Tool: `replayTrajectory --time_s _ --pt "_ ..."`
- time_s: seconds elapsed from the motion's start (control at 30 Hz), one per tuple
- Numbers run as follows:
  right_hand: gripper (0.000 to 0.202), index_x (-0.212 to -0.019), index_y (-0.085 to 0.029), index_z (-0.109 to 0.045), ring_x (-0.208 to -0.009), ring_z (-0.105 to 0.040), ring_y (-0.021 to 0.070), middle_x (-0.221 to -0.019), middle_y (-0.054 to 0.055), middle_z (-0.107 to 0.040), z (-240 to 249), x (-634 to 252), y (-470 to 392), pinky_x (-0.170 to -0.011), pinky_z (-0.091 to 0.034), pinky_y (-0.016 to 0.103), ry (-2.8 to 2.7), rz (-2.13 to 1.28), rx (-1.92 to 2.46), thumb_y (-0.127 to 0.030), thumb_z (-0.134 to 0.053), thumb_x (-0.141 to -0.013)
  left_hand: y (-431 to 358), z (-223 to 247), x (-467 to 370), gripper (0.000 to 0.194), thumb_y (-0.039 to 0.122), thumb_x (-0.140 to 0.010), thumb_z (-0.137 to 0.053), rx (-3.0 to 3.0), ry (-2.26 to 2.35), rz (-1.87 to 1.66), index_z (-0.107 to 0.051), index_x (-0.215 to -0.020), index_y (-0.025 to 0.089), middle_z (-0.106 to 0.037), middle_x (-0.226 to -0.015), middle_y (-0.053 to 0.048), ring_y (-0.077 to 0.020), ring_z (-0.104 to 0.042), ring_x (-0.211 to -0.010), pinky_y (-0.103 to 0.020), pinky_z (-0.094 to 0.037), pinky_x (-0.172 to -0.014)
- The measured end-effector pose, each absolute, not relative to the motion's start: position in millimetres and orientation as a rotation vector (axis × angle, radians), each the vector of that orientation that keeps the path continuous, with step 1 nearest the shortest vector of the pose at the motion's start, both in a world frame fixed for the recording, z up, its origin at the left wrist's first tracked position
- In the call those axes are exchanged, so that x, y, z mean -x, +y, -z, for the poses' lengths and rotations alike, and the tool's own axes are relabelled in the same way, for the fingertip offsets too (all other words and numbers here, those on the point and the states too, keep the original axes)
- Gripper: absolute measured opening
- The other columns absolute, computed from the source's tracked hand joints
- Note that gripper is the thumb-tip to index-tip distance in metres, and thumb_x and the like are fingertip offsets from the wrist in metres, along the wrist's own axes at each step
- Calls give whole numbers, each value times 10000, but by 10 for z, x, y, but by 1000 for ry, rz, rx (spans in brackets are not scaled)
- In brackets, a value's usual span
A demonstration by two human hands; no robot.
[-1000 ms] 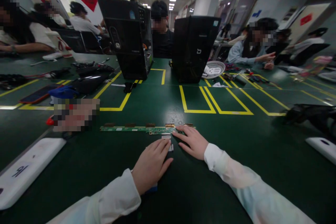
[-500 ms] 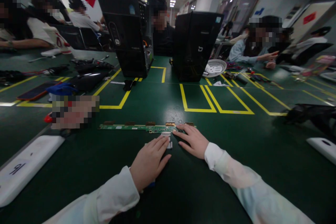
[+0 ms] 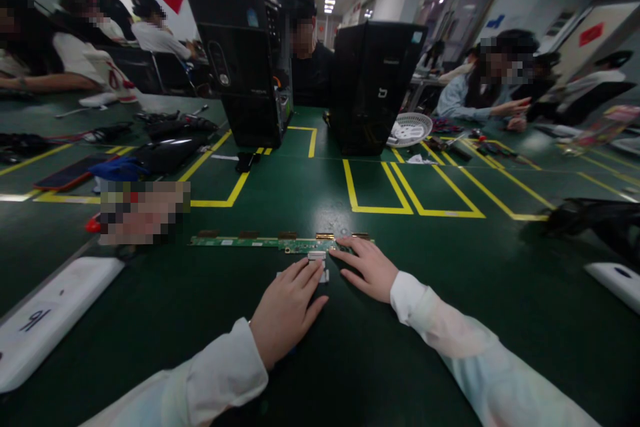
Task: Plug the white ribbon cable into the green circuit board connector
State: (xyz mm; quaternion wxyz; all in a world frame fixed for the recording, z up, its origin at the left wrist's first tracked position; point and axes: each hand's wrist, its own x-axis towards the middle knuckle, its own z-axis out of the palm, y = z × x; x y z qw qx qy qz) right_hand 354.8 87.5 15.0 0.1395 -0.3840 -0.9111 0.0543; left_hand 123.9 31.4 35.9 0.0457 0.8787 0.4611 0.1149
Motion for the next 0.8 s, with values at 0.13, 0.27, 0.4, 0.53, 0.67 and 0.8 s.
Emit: replayTrajectory --time_s 0.13,0.27,0.4,0.53,0.67,0.8 --pt "440 -1352 -229 -487 -1293 -388 267 -1404 123 -444 -148 -3549 872 -1047 -348 486 -2625 -159 1111 -341 -447 -928 314 -359 -1251 487 388 -932 -425 -2686 1407 -339 -457 -1358 153 -518 -1392 -94 -256 -461 -1283 -440 -426 -1037" --pt "443 -1356 -245 -485 -1297 -388 269 -1408 113 -445 -145 -3549 875 -1046 -347 490 -2615 -174 1110 -342 -446 -925 328 -348 -1254 487 383 -935 -421 -2697 1395 -340 -455 -1358 144 -512 -1397 -100 -257 -455 -1290 -447 -411 -1050" --pt "441 -1351 -252 -492 -1300 -386 266 -1411 103 -445 -146 -3547 875 -1048 -344 481 -2617 -173 1120 -342 -453 -921 324 -335 -1253 477 379 -932 -430 -2710 1391 -381 -467 -1348 150 -523 -1387 -99 -253 -462 -1287 -444 -408 -1053" --pt "447 -1354 -243 -490 -1301 -383 269 -1410 108 -447 -149 -3544 871 -1051 -337 487 -2618 -168 1120 -340 -454 -918 318 -325 -1268 476 373 -935 -422 -2707 1397 -372 -470 -1347 139 -516 -1394 -102 -252 -453 -1294 -446 -400 -1061" --pt "450 -1353 -235 -491 -1307 -375 270 -1409 111 -448 -150 -3539 867 -1056 -332 491 -2618 -176 1117 -339 -456 -916 322 -330 -1301 472 359 -934 -425 -2689 1413 -364 -482 -1336 116 -517 -1389 -119 -254 -452 -1294 -437 -402 -1063" --pt "449 -1351 -238 -491 -1307 -376 266 -1410 104 -449 -154 -3535 867 -1059 -331 489 -2614 -178 1113 -339 -459 -915 314 -345 -1320 461 348 -936 -421 -2688 1424 -372 -495 -1325 112 -524 -1382 -122 -253 -453 -1294 -426 -400 -1068"
